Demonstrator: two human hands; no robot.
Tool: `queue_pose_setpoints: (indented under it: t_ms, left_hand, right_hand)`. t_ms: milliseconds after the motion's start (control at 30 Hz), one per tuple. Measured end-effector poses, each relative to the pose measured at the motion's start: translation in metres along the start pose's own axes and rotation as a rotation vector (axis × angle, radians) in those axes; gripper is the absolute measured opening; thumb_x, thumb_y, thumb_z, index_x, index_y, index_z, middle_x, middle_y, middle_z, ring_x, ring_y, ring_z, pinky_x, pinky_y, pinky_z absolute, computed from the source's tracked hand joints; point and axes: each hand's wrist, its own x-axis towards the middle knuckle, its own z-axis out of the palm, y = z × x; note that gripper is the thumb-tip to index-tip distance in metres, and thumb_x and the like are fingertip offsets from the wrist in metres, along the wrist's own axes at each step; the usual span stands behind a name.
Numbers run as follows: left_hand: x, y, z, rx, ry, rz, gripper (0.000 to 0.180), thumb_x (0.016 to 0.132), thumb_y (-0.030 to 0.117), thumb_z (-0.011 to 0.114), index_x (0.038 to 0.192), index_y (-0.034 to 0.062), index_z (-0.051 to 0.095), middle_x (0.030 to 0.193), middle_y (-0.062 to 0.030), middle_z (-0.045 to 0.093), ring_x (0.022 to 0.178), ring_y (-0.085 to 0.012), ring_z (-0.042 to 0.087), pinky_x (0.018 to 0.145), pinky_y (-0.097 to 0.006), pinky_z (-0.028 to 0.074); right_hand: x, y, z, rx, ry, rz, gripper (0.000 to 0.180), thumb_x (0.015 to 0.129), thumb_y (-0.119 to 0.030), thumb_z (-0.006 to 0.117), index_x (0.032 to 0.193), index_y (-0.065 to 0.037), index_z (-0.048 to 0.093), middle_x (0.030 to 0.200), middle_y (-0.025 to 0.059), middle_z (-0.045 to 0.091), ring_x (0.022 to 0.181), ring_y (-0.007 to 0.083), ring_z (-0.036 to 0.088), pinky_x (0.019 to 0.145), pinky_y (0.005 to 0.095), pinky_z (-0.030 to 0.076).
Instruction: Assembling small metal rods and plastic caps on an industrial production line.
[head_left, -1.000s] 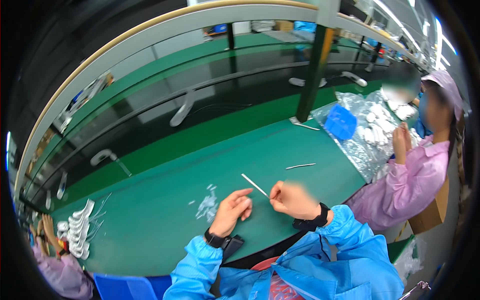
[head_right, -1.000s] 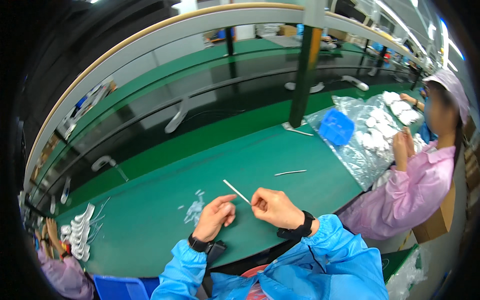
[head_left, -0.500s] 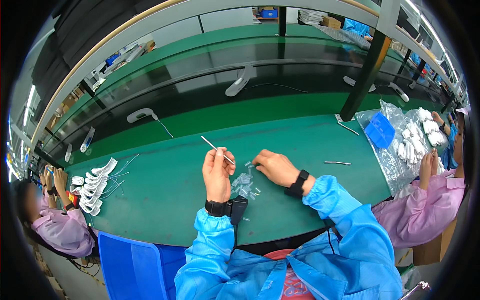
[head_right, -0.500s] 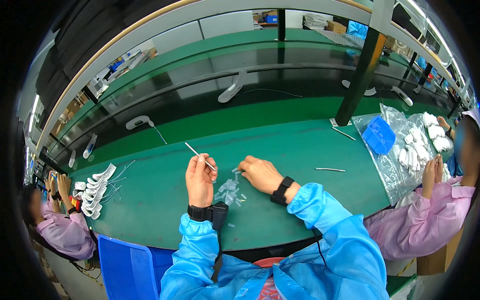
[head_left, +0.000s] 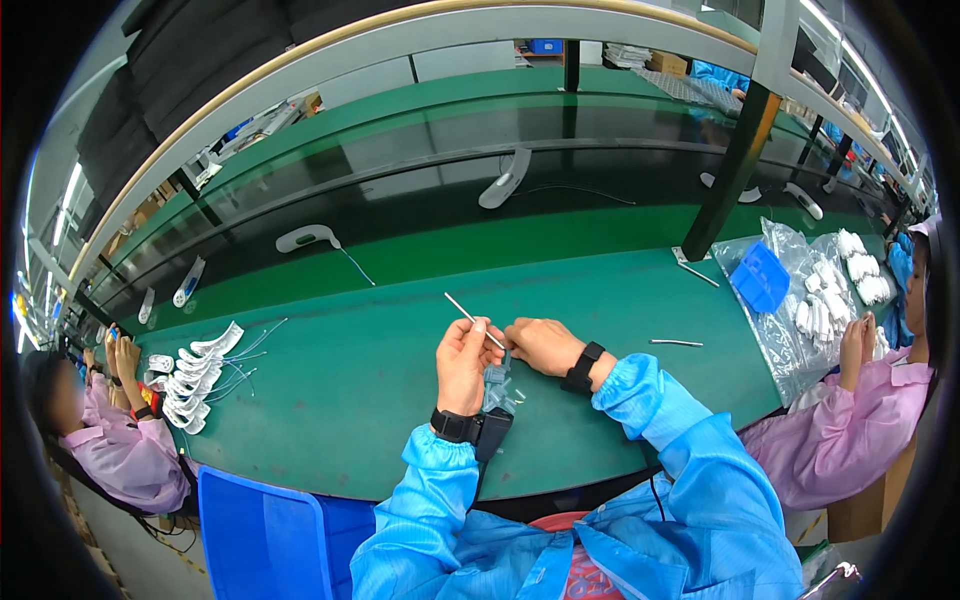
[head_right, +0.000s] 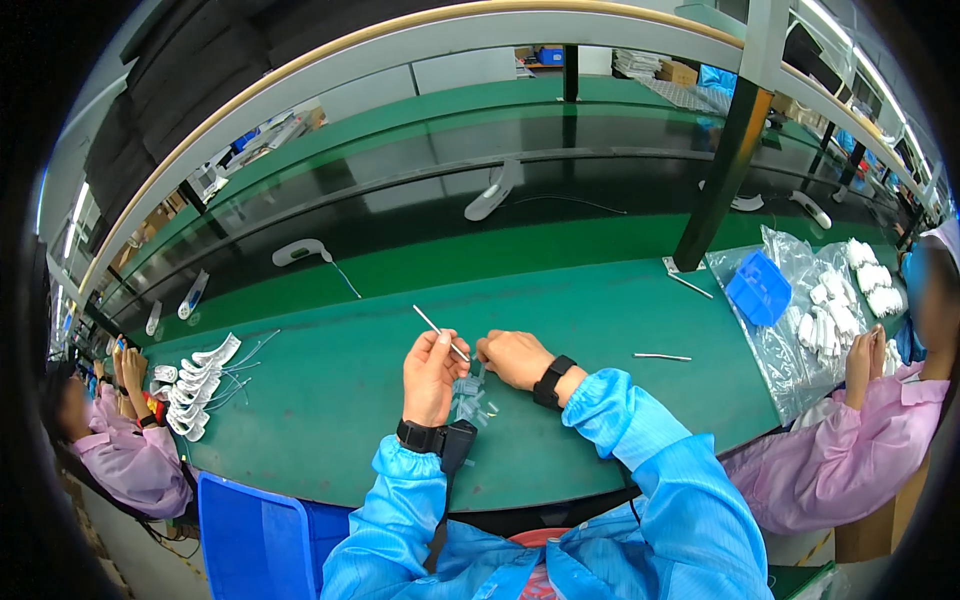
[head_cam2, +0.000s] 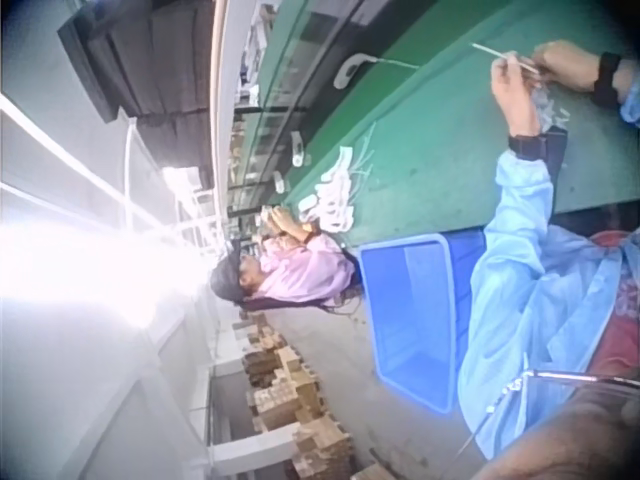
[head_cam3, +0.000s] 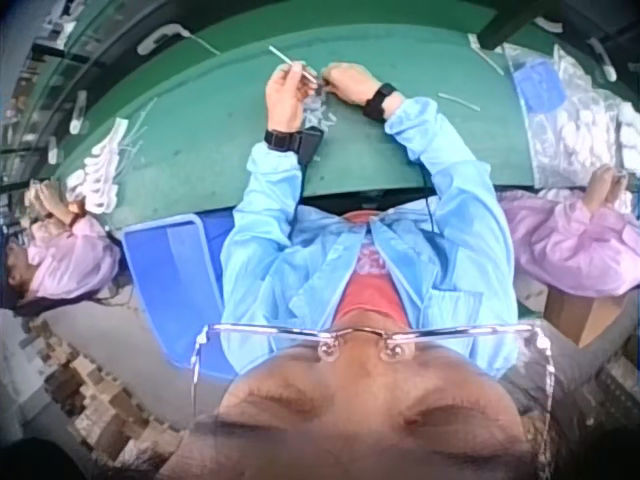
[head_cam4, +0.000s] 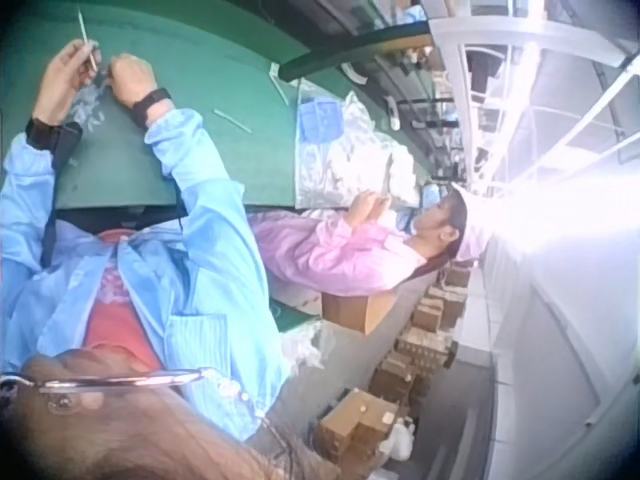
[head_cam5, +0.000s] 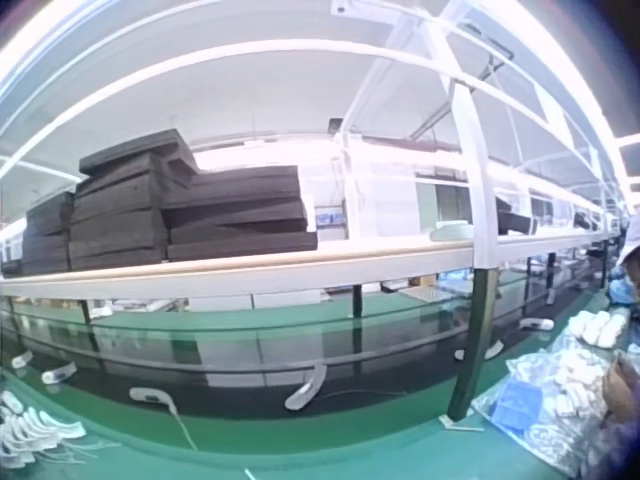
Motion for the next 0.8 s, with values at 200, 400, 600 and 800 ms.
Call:
queue_pose_setpoints:
  t_ms: [200,400,600,800]
  left_hand:
    - [-0.002,-0.007,0.002,-0.075,-0.048,-0.069,0.011,0.097,0.015,0.058,0.101,0.0049,0.057,0.094,-0.0098,0.065,0.079,-0.0156,0.065,0.069,-0.027,0.053]
    - [-0.008,-0.021,0.005,-0.121,-0.142,-0.148,0.010,0.096,0.013,0.060,0.100,0.0039,0.059,0.099,-0.0099,0.066,0.086,-0.0157,0.065,0.071,-0.027,0.055]
    - [-0.012,-0.027,0.010,-0.133,-0.141,-0.195,0.008,0.096,0.011,0.059,0.099,0.0028,0.059,0.097,-0.0104,0.066,0.086,-0.0161,0.066,0.076,-0.028,0.057]
    - [-0.012,-0.026,0.012,-0.120,-0.111,-0.212,0.009,0.096,0.010,0.059,0.099,0.0018,0.059,0.097,-0.0109,0.067,0.085,-0.0163,0.067,0.076,-0.028,0.058]
  right_hand:
    - [-0.037,-0.015,-0.028,0.328,0.207,0.146,0.012,0.084,-0.009,0.066,0.094,-0.003,0.061,0.091,0.0131,0.064,0.084,0.0308,0.065,0.070,0.0391,0.052]
    - [-0.073,-0.027,-0.035,0.527,0.376,0.225,0.015,0.088,-0.006,0.066,0.102,0.000,0.066,0.092,0.0102,0.069,0.084,0.0206,0.067,0.071,0.0292,0.053]
    - [-0.078,-0.030,-0.033,0.520,0.467,0.182,0.012,0.085,-0.003,0.069,0.096,0.000,0.070,0.092,0.0104,0.070,0.083,0.0189,0.067,0.073,0.0291,0.053]
    - [-0.076,-0.029,-0.030,0.497,0.535,0.117,0.013,0.081,-0.002,0.071,0.094,-0.001,0.070,0.092,0.0109,0.070,0.082,0.0208,0.068,0.073,0.0301,0.053]
